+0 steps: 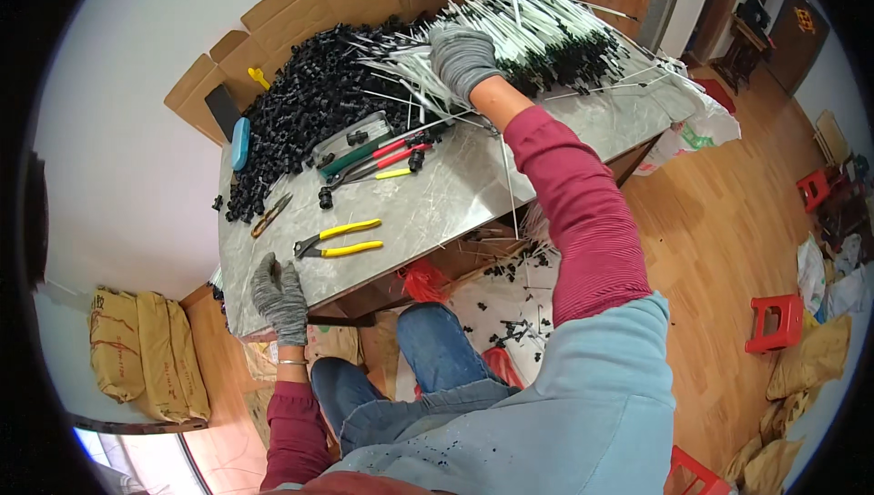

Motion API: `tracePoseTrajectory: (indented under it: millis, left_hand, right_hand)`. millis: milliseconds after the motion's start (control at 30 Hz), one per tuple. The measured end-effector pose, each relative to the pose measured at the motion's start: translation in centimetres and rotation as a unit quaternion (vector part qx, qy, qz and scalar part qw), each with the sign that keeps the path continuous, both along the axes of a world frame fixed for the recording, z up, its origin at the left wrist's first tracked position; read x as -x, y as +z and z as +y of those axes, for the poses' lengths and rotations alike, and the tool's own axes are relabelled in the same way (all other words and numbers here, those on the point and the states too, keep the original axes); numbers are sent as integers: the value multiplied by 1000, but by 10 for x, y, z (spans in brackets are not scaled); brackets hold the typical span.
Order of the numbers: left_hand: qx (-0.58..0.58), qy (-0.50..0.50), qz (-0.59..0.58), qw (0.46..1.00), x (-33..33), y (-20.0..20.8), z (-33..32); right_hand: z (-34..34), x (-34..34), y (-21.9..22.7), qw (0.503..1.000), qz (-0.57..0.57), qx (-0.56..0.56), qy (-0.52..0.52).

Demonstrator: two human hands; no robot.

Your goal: Assembling and trimming wire components at an industrial workbench.

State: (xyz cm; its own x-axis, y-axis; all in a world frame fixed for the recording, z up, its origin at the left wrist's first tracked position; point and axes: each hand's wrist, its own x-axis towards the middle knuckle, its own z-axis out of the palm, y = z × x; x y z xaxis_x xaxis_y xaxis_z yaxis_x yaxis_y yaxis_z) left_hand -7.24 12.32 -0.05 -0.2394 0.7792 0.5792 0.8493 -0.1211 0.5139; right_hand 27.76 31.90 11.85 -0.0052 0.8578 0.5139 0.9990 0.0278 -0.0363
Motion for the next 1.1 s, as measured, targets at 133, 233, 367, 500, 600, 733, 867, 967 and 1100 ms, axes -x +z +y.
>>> tracePoseTrajectory:
  millis: [133,233,367,500,600,733,867,967,1100]
  left_hand:
    - [16,14,18,1000,3,0,0]
    - [18,19,26,999,4,-3,4]
    - [4,23,42,999,5,-6,8]
    - [-27,24,78,996,-2,0,13]
    - [-19,28,67,997,-13,3,15]
    - [2,24,87,996,-25,12,13]
    - [33,17,100,994,-24,13,15]
    - [26,9,114,993,-28,16,16]
    - [13,-2,125,992,-25,10,18]
  right_hand:
    - [-15,-9,7,988,130,6,80]
    - [-30,-26,18,956,259,-62,120]
    - [-31,-39,11,862,468,68,184]
    - [-32,-38,1,790,584,43,182]
    - [-32,-37,2,805,565,-8,181]
    - [-32,-38,20,801,578,-76,135]
    - [-46,-32,46,706,669,-141,183]
    - [-63,-35,60,650,662,-218,302]
    - [-119,-15,79,567,693,-261,360]
